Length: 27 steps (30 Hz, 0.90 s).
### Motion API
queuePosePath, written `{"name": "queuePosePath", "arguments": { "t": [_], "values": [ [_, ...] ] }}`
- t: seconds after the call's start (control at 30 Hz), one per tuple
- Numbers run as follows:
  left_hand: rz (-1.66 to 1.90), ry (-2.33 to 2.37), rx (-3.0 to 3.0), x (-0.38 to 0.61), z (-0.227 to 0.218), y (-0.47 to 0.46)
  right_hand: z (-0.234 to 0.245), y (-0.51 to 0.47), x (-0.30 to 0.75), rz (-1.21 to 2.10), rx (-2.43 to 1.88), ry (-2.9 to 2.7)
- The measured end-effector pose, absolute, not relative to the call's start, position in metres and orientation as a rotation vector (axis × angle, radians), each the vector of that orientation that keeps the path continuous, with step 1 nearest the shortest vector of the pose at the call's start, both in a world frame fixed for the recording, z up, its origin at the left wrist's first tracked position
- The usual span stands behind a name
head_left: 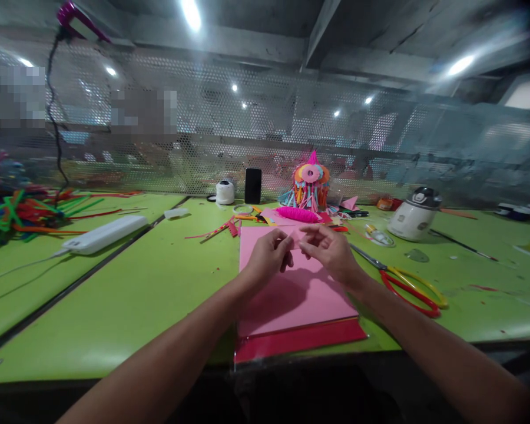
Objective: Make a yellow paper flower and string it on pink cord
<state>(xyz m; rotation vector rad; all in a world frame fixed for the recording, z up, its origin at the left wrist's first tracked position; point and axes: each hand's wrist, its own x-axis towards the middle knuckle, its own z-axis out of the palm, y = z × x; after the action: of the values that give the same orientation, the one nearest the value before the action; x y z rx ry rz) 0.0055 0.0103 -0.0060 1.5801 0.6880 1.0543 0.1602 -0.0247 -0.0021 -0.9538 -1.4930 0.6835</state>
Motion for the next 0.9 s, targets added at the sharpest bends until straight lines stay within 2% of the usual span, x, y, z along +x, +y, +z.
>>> {"name": "queuePosePath", "arguments": {
  "t": [0.13, 0.33, 0.63, 0.9],
  "values": [
    [1.089, 0.757, 1.759, 0.006, -0.004, 0.007, 0.002, -0.026, 0.162, 0.794, -0.998, -1.548],
    [0.945, 0.652, 1.596, 0.006, -0.001, -0.002, 0.0, -0.029, 0.159, 0.6, -1.134, -1.625],
    [0.922, 0.557, 1.599, 0.01, -0.007, 0.005, -0.003, -0.031, 0.157, 0.39, -1.125, -1.604],
    [0.86, 0.575, 1.605, 0.009, -0.009, 0.004, 0.0, -0.026, 0.161, 0.641, -1.043, -1.604]
  ]
}}
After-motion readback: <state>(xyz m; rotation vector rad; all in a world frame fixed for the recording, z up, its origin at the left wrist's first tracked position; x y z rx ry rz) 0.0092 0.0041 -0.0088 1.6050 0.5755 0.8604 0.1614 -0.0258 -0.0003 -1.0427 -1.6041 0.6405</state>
